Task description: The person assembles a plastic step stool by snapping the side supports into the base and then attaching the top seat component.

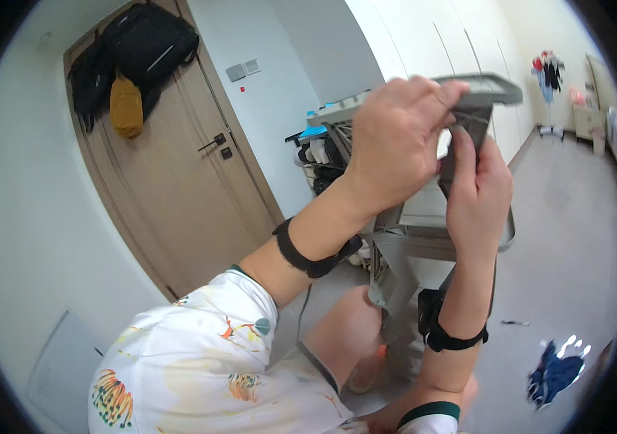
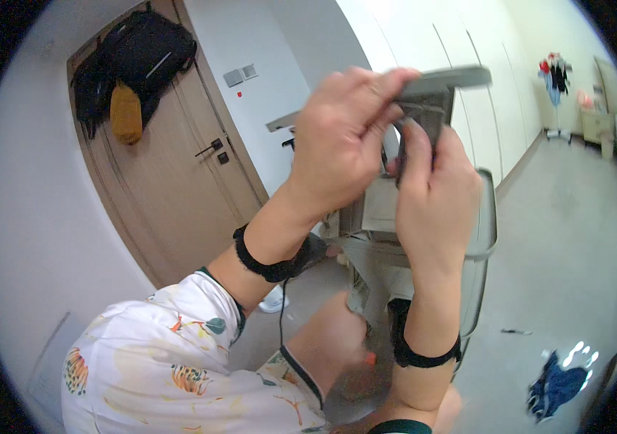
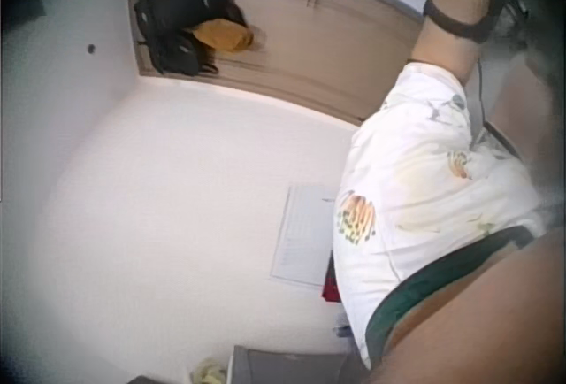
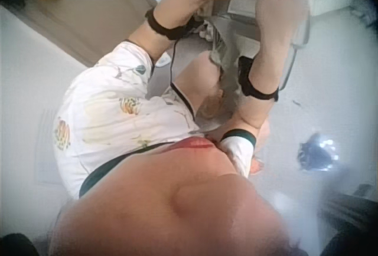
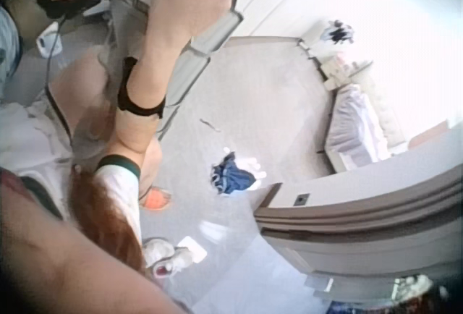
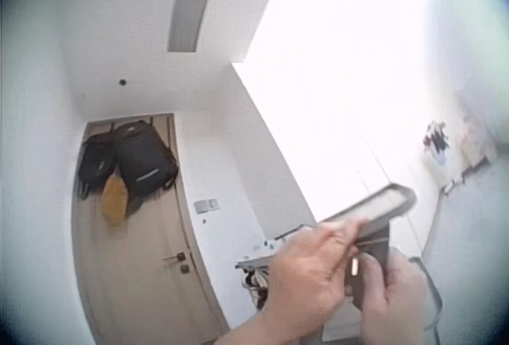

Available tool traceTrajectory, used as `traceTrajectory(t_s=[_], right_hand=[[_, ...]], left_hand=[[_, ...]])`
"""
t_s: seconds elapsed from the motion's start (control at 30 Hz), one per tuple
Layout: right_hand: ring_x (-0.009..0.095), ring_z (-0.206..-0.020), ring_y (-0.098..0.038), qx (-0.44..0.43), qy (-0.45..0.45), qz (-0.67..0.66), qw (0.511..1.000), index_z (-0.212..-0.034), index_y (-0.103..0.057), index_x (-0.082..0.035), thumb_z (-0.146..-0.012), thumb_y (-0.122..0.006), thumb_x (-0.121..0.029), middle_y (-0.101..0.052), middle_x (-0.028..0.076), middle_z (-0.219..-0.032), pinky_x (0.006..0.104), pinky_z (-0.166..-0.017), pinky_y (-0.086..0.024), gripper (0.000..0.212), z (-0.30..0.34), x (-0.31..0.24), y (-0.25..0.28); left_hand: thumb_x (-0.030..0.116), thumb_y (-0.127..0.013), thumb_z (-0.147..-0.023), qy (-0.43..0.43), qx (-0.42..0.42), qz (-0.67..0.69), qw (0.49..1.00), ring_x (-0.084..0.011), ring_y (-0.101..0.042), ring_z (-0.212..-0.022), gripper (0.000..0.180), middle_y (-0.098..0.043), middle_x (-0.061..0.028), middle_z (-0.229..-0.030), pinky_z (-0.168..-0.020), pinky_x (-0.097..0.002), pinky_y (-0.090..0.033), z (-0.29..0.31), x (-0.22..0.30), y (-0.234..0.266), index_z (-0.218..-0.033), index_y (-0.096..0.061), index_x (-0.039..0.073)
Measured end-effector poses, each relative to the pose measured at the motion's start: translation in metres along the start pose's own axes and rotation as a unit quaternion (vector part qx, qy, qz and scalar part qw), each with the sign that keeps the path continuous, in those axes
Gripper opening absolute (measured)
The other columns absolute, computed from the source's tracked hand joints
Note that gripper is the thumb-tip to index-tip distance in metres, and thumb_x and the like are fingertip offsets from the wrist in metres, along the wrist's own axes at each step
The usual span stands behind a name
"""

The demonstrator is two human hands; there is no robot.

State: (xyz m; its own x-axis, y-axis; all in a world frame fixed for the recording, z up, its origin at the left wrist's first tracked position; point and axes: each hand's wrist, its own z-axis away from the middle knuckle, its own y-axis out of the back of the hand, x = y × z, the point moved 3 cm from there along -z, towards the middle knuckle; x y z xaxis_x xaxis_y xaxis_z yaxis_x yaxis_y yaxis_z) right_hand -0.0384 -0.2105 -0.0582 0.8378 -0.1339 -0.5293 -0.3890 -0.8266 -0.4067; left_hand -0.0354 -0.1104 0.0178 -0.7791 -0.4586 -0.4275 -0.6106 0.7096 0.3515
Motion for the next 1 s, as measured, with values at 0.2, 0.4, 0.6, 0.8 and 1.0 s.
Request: traceTrajectory(t_s=[0.2, 0.4, 0.6, 0.8, 1.0], right_hand=[[0.012, -0.054, -0.061, -0.014, -0.021, -0.008, 1.0, -0.085, -0.061, -0.001, -0.098, -0.053, -0.022, -0.066, 0.007, -0.063, 0.027, -0.051, -0.044, 0.026, 0.002, 0.0, 0.002], [0.012, -0.055, -0.061, -0.019, -0.017, -0.014, 1.0, -0.084, -0.06, 0.0, -0.098, -0.053, -0.023, -0.065, 0.006, -0.063, 0.0267, -0.052, -0.044, 0.027, 0.004, 0.003, -0.002], [0.01, -0.056, -0.06, -0.01, -0.024, -0.031, 0.999, -0.085, -0.06, 0.0, -0.099, -0.053, -0.024, -0.062, 0.005, -0.062, 0.0253, -0.052, -0.043, 0.028, 0.008, -0.001, -0.001], [0.008, -0.057, -0.057, -0.005, -0.04, -0.081, 0.996, -0.085, -0.06, 0.0, -0.099, -0.053, -0.024, -0.06, 0.003, -0.062, 0.0235, -0.051, -0.041, 0.028, 0.006, -0.003, -0.002], [0.009, -0.055, -0.058, 0.001, -0.043, -0.052, 0.998, -0.084, -0.061, 0.0, -0.098, -0.054, -0.023, -0.063, 0.005, -0.061, 0.0251, -0.051, -0.042, 0.027, 0.006, -0.002, -0.003]], left_hand=[[0.01, -0.063, -0.085, -0.023, -0.044, -0.014, 0.999, -0.0276, -0.054, -0.114, 0.052, -0.06, -0.0087, -0.124, -0.109, -0.0487, -0.026, 0.014, -0.027, 0.044, -0.135, -0.05, 0.01], [0.013, -0.069, -0.082, 0.051, -0.112, -0.004, 0.992, -0.0253, -0.056, -0.102, 0.051, -0.063, -0.0102, -0.11, -0.101, -0.0416, -0.035, 0.042, -0.06, 0.069, -0.131, -0.054, 0.008], [0.006, -0.071, -0.074, 0.089, -0.069, 0.035, 0.993, -0.0262, -0.058, -0.081, 0.043, -0.066, -0.0087, -0.089, -0.078, -0.0361, -0.047, 0.044, -0.055, 0.063, -0.116, -0.065, 0.011], [-0.004, -0.063, -0.079, 0.083, -0.085, 0.031, 0.992, -0.017, -0.055, -0.076, 0.041, -0.059, -0.0063, -0.084, -0.072, -0.0292, -0.047, 0.045, -0.058, 0.06, -0.119, -0.063, 0.007], [0.0, -0.066, -0.077, 0.057, -0.081, 0.021, 0.995, -0.0221, -0.058, -0.076, 0.039, -0.061, -0.0094, -0.084, -0.073, -0.031, -0.049, 0.042, -0.059, 0.061, -0.115, -0.064, 0.008]])
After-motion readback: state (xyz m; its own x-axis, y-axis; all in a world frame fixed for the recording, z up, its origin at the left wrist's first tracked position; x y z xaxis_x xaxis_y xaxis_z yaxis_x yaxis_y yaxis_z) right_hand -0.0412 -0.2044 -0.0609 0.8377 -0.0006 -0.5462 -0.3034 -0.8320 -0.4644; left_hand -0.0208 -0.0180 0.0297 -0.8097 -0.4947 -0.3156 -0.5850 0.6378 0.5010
